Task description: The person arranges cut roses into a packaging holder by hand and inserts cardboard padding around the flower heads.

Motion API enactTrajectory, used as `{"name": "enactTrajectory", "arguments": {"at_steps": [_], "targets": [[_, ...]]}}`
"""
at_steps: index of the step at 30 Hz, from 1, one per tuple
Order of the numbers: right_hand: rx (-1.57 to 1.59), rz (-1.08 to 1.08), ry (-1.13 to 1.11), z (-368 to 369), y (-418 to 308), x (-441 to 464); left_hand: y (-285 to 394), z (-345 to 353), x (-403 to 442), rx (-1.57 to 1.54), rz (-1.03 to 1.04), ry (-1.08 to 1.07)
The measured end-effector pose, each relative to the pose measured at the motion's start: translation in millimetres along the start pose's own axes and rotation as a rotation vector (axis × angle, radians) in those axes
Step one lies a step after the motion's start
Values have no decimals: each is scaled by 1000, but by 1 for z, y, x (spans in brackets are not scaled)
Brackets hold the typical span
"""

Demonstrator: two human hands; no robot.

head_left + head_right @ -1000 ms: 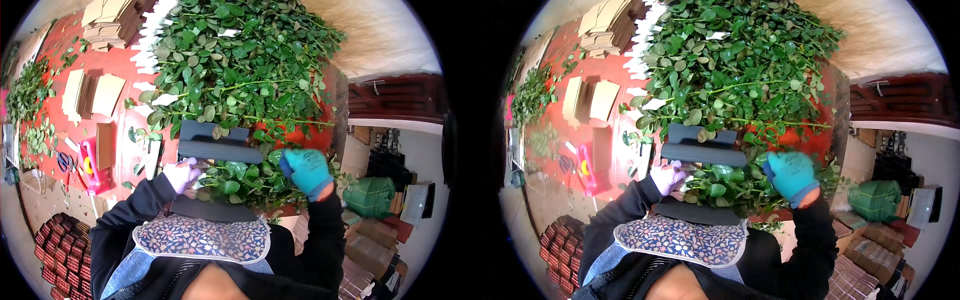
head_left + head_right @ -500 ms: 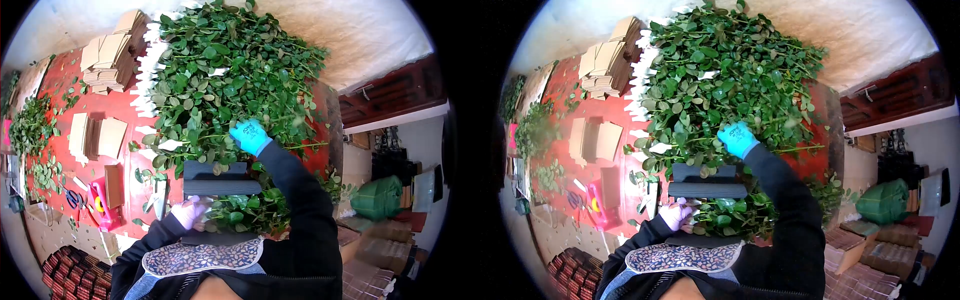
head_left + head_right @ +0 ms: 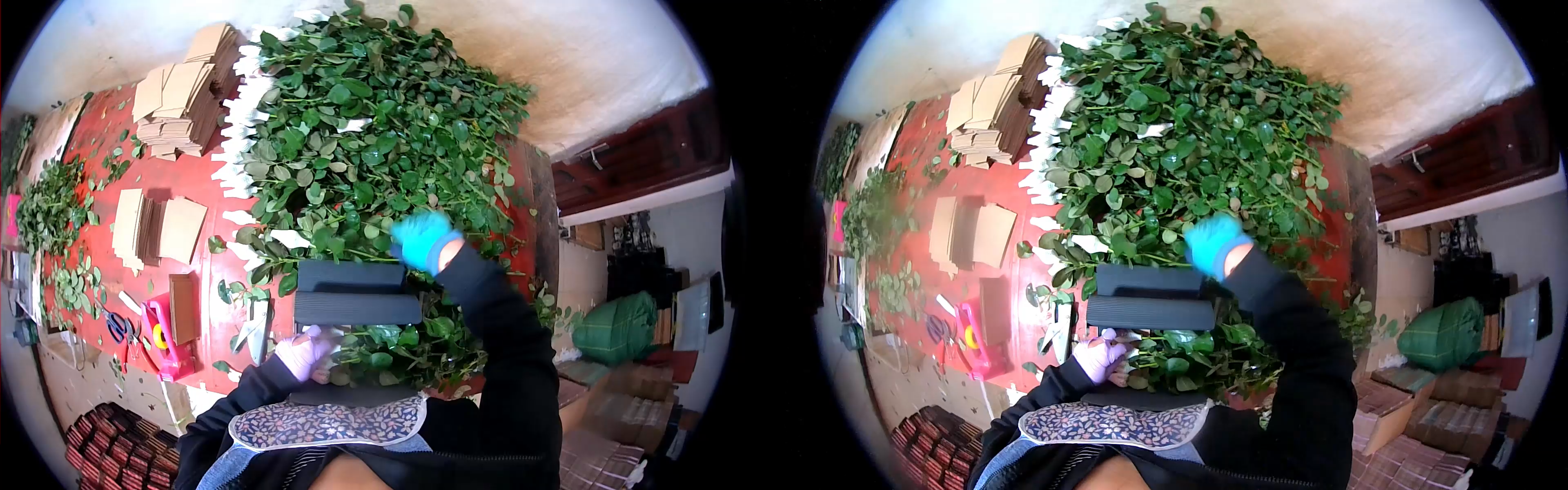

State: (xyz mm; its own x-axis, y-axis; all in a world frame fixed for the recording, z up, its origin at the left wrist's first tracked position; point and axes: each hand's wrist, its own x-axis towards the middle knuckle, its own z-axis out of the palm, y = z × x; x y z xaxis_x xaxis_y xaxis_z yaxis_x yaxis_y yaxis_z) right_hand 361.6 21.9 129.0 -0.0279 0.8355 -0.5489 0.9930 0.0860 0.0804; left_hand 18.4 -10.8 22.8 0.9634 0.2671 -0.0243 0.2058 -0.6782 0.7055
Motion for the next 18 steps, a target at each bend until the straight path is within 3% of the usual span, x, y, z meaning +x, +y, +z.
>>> {"name": "enactTrajectory", "arguments": {"at_steps": [3,5,9,10,13,14,17,18], "targets": [[64,21,593,-52,35,45,-3,10,-3,-53,-88,-54],[242,24,791,-65,63,102,-8,18,-6,-5,-29,39],[235,397,575,-61,97,188,-8,15,-5,33,2,64],[226,425,550,-58,100,199,-8,15,-4,-245,-135,-10],[192,485,542,-48,102,212,-3,7,2,-467,-287,-83],[215,481,542,-46,102,211,1,-2,5,-682,-385,-94],[210,435,508,-37,102,200,7,-6,8,-638,-515,-166],[192,405,545,-31,104,197,4,-3,5,-387,-322,-129]]}}
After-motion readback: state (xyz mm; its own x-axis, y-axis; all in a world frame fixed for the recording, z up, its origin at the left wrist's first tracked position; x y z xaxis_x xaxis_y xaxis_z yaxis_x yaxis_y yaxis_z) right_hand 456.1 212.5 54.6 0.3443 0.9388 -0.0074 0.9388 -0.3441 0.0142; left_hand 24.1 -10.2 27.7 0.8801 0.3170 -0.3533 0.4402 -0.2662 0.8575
